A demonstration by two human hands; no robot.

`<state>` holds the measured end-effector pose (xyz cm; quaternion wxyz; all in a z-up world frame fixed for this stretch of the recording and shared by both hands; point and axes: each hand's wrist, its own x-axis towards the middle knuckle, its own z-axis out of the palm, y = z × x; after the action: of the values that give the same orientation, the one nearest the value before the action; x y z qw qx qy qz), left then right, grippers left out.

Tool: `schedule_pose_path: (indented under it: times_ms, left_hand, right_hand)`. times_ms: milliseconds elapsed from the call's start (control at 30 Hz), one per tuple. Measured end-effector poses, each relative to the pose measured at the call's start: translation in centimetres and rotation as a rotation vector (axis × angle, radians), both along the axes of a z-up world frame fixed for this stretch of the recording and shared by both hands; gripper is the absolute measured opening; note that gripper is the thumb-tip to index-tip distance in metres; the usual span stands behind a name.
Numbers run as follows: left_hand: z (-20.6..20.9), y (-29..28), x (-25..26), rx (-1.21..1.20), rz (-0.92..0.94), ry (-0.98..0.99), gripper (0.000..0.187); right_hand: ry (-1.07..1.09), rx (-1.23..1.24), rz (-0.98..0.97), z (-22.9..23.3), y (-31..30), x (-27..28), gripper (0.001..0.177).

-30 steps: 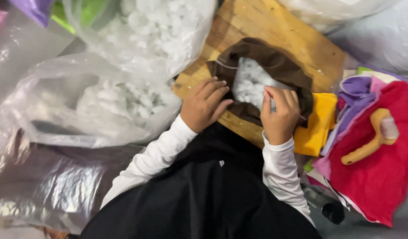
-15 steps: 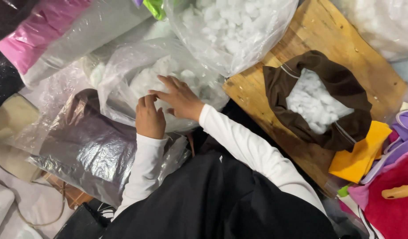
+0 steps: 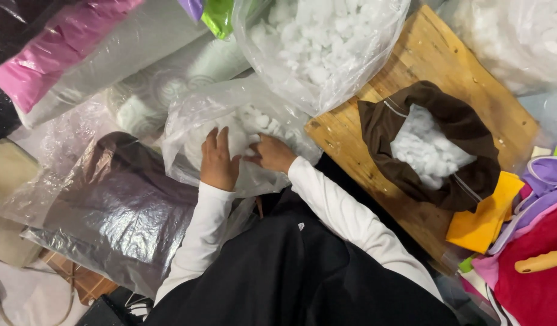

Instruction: Stuffing a brown fabric pillowcase with white polyester fiberfill stuffing at a workshop station.

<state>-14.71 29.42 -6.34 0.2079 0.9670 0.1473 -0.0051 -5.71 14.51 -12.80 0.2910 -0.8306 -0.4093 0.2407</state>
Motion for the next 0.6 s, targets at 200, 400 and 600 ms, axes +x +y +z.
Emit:
schedule_pose_path:
  times_ms: [200,400,600]
  left_hand:
    - [-9.0,1.1,4.6,0.059,-0.098,0.396,0.143]
    - [-11.6,0.6,5.9,-0.129,-0.047,0.386,0.108]
    - [-6.3,0.3,5.0,-0.261,-0.122,-0.002,0.064]
  right_hand:
    - [-0.485,0.162,-0.240,-0.7,-0.6,-0.6,0.066]
    - [0.360,-0.015,-0.368,-2.0,-0.5,-0.3,0.119]
    - [0.471,0.352,-0.447,-3.2,-0.4,0.4,0.095]
